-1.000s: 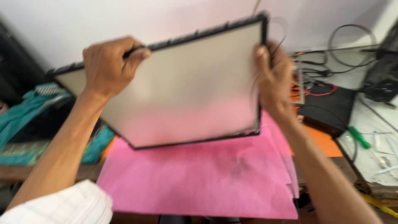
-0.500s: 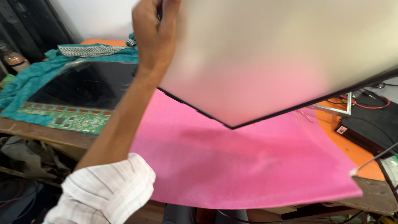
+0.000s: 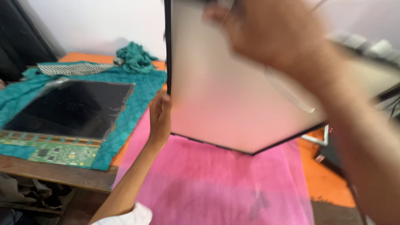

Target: The person assembles an LCD panel by aligning and snapping a black plastic frame onto a white backlight sheet. They then remove the frame, inspect the backlight, and reattach the frame, handling the components by hand on a pink foam pad.

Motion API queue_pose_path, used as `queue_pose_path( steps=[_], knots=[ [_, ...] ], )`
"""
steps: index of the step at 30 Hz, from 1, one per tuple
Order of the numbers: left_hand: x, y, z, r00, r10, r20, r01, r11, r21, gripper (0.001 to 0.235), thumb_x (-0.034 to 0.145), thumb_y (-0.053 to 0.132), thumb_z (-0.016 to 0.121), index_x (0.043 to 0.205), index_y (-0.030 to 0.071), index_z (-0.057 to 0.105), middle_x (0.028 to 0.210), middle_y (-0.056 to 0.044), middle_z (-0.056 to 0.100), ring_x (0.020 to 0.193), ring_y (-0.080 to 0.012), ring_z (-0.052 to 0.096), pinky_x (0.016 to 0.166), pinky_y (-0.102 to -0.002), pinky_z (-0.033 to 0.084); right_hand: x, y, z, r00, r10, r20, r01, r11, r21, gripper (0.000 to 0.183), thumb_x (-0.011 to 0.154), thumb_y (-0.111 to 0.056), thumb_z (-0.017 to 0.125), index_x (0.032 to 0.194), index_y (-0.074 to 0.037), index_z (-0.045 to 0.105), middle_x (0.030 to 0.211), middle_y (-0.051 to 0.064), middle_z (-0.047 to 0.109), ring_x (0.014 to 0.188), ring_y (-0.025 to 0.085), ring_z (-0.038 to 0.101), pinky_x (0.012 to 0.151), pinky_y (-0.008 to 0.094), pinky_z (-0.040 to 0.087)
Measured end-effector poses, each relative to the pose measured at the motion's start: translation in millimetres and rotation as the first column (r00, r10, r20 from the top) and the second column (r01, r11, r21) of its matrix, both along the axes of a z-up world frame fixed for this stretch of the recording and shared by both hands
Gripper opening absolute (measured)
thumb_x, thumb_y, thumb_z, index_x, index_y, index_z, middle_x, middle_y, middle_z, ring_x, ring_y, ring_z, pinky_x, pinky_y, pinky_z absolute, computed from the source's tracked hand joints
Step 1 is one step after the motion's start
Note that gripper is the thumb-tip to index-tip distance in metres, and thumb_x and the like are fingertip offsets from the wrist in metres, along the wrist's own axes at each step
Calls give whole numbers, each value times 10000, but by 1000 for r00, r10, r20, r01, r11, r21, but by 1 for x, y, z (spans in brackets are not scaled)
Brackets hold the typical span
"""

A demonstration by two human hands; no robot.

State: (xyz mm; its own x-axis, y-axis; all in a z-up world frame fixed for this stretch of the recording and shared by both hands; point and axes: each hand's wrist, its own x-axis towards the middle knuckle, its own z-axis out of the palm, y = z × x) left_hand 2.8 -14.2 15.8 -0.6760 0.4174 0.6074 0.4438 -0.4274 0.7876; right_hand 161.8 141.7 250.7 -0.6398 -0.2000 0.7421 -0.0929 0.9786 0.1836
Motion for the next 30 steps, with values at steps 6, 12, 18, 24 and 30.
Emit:
queue_pose_path(
  steps=[6,12,18,24,30],
  knots=[
    [5,-42,98,993,44,-114,-36,997,74,640,1070,323,618,1541,28,301,1487,-72,437,1397,-156,454,1177,-346,394,-43,-47,13,980,-36,198,59,992,-109,325,956,-279,690,1164,-35,637,914,166,700,837,366,673,734,500,517],
    [3,-61,170,1000,13,-23,-14,997,-78,563,982,96,738,1477,-14,494,1320,-113,643,1168,-182,644,1001,-319,545,-38,-74,34,977,46,207,2,974,-225,391,915,-240,734,1226,-21,641,1005,124,702,925,313,679,798,457,540],
    [-6,-67,167,995,-96,43,96,995,0,478,934,-29,752,1385,-36,593,1255,-114,689,1152,-168,686,1033,-320,586,-28,-87,35,986,92,142,-53,965,-256,387,840,-171,806,1178,-21,693,1088,118,722,946,293,692,798,417,543],
    [-4,-70,166,982,104,-159,-123,986,-116,435,910,63,798,1313,5,649,1185,-113,743,1062,-195,749,931,-299,616,-31,-94,37,996,5,86,7,990,-138,356,872,-190,833,1161,-17,715,1150,127,742,1034,293,723,887,393,574],
    [-22,-73,182,931,52,-362,-108,985,-136,495,889,163,826,1316,20,620,1224,-144,717,1111,-284,732,938,-337,606,-33,-89,35,997,-78,19,79,995,-65,382,881,-239,872,1102,32,716,1026,160,756,964,321,749,846,399,605]
  ],
)
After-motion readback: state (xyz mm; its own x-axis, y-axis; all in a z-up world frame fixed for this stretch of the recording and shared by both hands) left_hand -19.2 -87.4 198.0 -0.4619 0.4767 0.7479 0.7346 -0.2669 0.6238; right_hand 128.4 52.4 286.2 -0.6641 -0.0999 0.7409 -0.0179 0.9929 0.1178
